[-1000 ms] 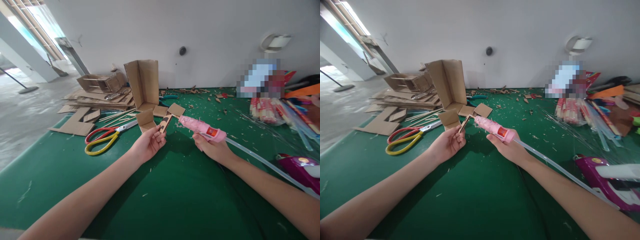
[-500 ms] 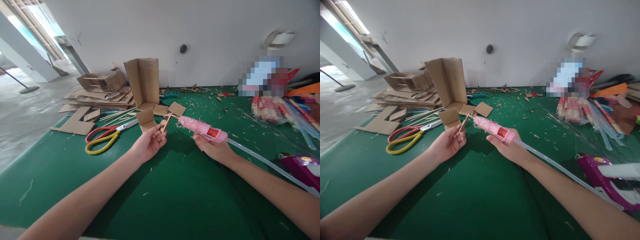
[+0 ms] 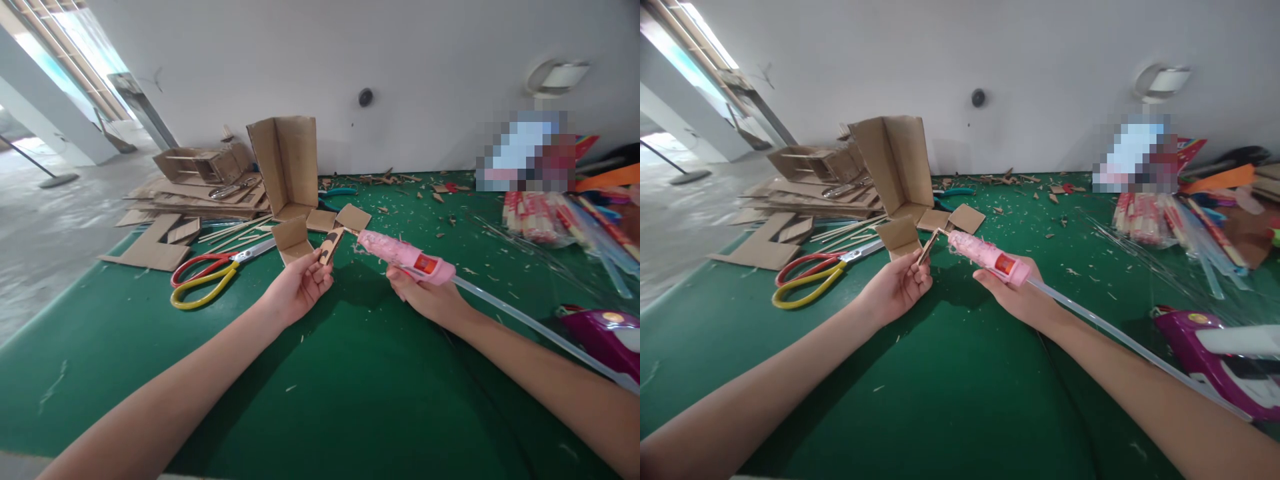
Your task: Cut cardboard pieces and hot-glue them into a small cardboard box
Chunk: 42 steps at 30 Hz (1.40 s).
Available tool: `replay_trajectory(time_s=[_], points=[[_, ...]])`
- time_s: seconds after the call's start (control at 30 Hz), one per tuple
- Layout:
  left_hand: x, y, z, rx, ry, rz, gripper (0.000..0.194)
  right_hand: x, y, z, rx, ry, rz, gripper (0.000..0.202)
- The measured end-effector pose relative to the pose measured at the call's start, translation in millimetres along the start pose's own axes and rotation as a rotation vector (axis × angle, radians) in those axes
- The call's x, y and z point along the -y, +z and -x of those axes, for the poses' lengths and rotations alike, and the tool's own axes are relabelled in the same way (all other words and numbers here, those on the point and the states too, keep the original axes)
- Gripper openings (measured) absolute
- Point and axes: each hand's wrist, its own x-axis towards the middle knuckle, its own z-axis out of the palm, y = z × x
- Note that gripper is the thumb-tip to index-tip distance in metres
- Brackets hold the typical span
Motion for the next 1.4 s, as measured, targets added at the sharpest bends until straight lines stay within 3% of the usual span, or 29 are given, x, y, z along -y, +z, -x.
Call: replay_trajectory(time_s=[0.37,0.73,0.97,1.27,1.4], points=[[0,-0.5,0,0.02,-0.006,0.012,0.021,-5,-1,1,0.03,0.042,-0.051,0.046],[-1,-1.6,-1,0.056,-0.026,0.034,0.021,3,-2,-1,0.039,-0.02,-0.034,0.046],[-6,4.1,-3,-0.004,-0.036,0.011,0.021,3,-5,-7,0.002,-0.012,-0.072,0.045],[-11,6.4,-10,-0.024,-0.045,0.008,0.019,2,-8,-21,0.031,-0.272,0.159,0.052],[-12,8.6,-15,-0.022,-0.035,0.022,0.014,5,-11,-29,0.03,-0.227,0.137,0.055]])
